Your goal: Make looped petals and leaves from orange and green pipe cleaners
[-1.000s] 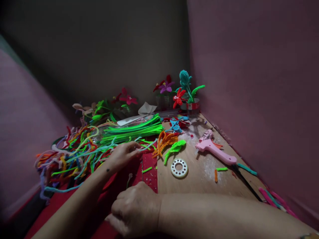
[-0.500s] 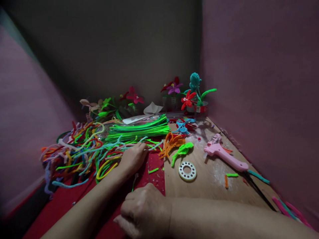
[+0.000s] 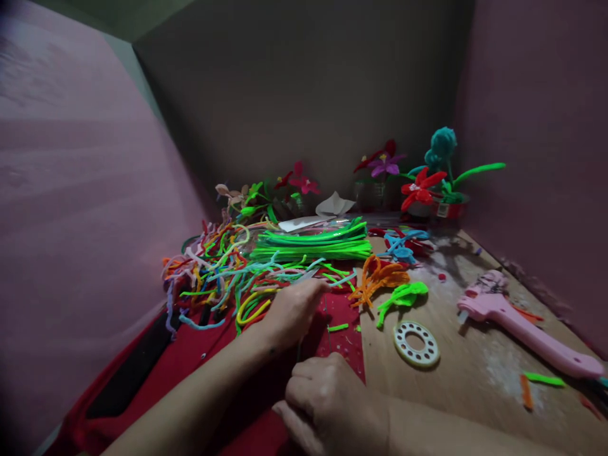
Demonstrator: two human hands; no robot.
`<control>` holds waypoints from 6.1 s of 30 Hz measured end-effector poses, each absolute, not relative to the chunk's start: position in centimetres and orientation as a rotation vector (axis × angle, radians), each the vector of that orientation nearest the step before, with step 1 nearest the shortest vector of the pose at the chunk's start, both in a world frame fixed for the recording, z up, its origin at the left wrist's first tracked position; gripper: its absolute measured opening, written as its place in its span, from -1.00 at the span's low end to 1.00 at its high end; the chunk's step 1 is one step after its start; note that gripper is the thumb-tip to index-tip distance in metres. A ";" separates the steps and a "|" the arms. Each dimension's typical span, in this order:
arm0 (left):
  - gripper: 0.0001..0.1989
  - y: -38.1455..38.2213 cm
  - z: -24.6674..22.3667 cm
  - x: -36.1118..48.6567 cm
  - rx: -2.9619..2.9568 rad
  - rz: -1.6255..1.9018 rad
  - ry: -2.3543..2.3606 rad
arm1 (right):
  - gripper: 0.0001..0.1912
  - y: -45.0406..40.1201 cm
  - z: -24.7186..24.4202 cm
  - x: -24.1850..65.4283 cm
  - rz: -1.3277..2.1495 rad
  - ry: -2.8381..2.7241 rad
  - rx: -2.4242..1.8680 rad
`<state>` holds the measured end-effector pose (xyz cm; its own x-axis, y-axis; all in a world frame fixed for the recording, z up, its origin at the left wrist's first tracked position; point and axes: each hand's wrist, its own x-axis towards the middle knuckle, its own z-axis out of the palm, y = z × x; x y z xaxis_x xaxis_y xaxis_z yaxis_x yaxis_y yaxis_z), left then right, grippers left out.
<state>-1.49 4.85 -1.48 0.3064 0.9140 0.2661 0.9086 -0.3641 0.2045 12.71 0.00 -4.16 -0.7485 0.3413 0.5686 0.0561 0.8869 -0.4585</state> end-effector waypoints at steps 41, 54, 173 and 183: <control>-0.85 10.7 1.1 -8.5 2.320 0.141 2.300 | -0.73 0.8 -4.8 12.2 0.441 -2.434 -0.250; -0.78 10.4 0.2 -8.6 2.328 0.004 2.335 | -0.73 0.9 -4.7 12.2 0.416 -2.467 -0.279; -0.81 2.9 3.4 2.1 1.084 1.432 0.962 | -0.65 4.6 -0.6 14.3 1.816 -1.217 -0.455; -0.86 4.8 3.9 0.2 0.734 1.741 0.718 | -0.76 4.3 -1.5 13.9 1.669 -1.294 -0.601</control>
<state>0.23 4.80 3.93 -0.2463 0.9605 0.1292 -0.5905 -0.2545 0.7659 13.87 4.33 -1.51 -0.4662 0.8722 0.1482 -0.3611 -0.0347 -0.9319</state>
